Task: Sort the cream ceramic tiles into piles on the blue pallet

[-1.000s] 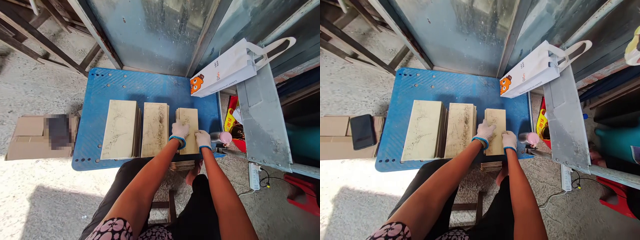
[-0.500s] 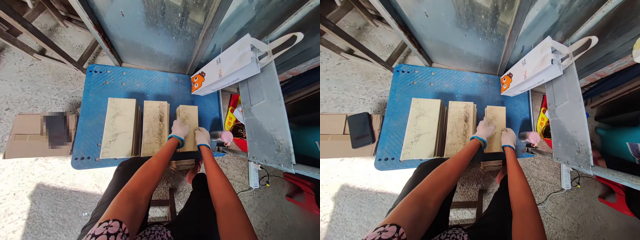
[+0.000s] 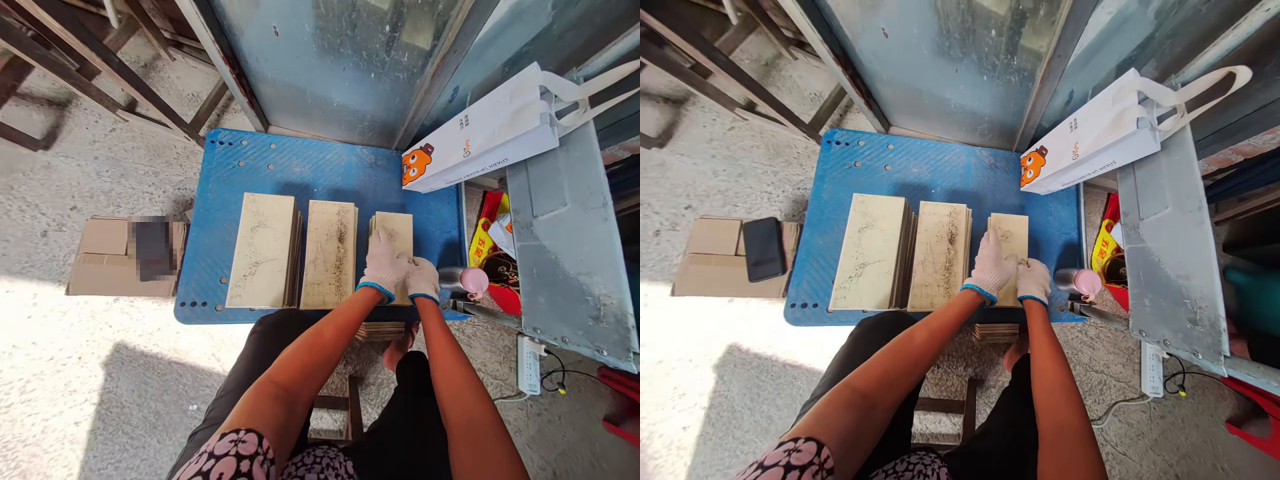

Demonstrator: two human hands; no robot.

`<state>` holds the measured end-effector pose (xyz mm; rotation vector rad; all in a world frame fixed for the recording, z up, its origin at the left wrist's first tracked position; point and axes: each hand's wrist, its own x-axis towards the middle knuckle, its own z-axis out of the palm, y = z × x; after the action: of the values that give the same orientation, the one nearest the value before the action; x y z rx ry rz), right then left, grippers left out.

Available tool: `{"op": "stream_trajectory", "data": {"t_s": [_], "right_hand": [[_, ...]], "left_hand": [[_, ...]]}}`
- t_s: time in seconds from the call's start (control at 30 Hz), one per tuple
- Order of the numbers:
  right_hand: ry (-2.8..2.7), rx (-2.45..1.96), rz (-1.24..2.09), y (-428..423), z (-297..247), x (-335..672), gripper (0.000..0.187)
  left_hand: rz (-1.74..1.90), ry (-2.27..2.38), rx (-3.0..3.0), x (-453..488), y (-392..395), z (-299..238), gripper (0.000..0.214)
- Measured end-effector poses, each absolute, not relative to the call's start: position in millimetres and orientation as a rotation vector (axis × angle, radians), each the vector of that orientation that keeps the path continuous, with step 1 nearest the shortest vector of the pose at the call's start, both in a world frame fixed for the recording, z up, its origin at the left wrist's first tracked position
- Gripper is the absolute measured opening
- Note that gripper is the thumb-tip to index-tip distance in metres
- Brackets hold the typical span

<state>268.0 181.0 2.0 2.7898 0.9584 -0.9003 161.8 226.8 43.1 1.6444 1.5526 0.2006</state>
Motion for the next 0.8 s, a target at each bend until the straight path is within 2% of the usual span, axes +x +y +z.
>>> {"op": "stream_trajectory", "data": {"t_s": [0.17,0.33,0.43,0.57,0.73,0.8], "right_hand": [[0.997,2.654,-0.737,182.2,6.6,265.3,0.051],[1.102,2.582,-0.703,179.4,6.9,269.8,0.054],[1.113,2.628,-0.706,175.1,4.2,273.9,0.056],[1.114,2.727,-0.714,172.2,4.9,274.9,0.06],[1.106,2.883,-0.429,175.8,19.0,270.6,0.062],[1.083,2.888,-0.466,175.1,19.9,272.5,0.062]], "left_hand": [[0.006,1.647,1.333,161.0,220.4,31.0,0.069],[0.018,1.598,1.172,160.7,214.3,25.4,0.083],[0.027,1.574,1.144,159.7,214.0,26.1,0.086],[0.041,1.544,1.108,157.2,214.6,27.6,0.08],[0.044,1.55,1.125,156.9,213.7,24.6,0.082],[0.049,1.555,1.14,157.2,213.0,21.5,0.084]]}}
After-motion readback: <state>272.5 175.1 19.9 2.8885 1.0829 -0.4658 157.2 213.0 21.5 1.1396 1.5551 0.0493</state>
